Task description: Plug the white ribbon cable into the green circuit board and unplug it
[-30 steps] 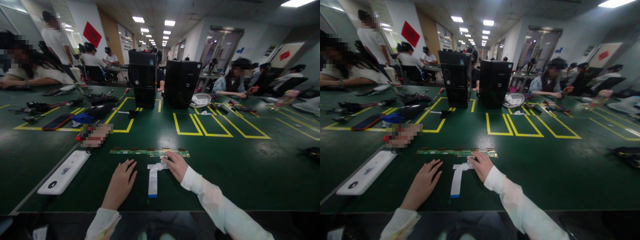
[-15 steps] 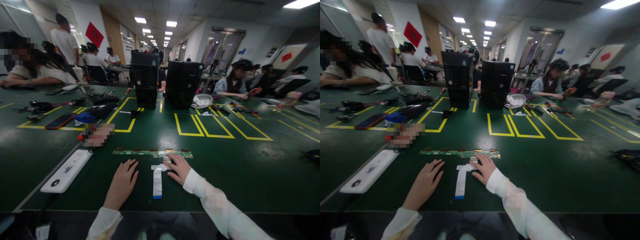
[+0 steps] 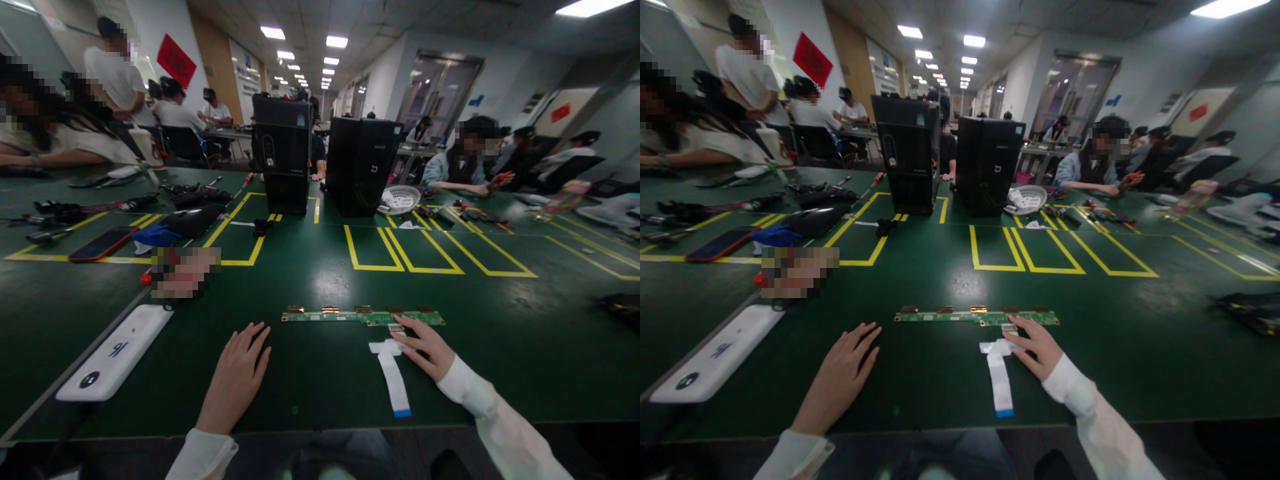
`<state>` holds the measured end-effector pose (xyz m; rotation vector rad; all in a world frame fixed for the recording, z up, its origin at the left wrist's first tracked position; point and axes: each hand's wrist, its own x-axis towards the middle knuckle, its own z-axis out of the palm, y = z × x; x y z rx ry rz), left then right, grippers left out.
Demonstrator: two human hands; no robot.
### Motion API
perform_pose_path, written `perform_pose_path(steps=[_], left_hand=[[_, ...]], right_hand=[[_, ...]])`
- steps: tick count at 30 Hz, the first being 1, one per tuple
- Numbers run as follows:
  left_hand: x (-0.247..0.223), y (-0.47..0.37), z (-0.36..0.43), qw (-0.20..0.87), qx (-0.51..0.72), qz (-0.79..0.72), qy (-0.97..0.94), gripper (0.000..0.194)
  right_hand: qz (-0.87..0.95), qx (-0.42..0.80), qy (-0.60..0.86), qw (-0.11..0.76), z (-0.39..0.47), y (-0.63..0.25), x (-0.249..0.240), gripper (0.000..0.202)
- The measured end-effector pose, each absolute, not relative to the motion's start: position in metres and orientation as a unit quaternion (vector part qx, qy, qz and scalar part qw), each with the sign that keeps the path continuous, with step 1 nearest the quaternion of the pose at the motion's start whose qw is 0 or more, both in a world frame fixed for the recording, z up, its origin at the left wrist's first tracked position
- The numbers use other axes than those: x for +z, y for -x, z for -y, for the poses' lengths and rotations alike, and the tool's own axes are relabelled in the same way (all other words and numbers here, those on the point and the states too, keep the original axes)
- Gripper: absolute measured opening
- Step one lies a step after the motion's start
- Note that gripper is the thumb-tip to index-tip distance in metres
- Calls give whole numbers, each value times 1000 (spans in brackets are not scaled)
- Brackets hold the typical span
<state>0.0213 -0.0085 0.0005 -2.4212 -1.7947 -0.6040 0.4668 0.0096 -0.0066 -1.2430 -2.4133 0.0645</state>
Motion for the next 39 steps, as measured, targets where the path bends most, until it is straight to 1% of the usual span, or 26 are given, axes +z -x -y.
perform_pose_path(steps=[5,12,16,21,26,32,34,39], left_hand=[[1,-21,9,34,-198,584,787,41],[0,-20,9,31,-196,582,789,42],[0,-20,9,31,-194,582,789,43],[0,-20,9,24,-197,585,786,43],[1,-20,9,22,-194,585,787,43],[0,-20,8,26,-200,586,785,43],[0,-20,8,27,-204,585,784,42],[-1,-19,9,25,-203,584,786,42]], right_hand=[[823,24,517,234,7,-521,-13,41],[750,25,620,229,26,-606,-14,57],[700,33,668,249,38,-649,-14,69],[673,44,689,266,51,-696,-22,68],[672,29,697,248,54,-729,-29,67],[715,-31,663,219,50,-732,-28,79],[722,-55,658,206,49,-729,-27,76],[703,-93,679,188,44,-719,-26,59]])
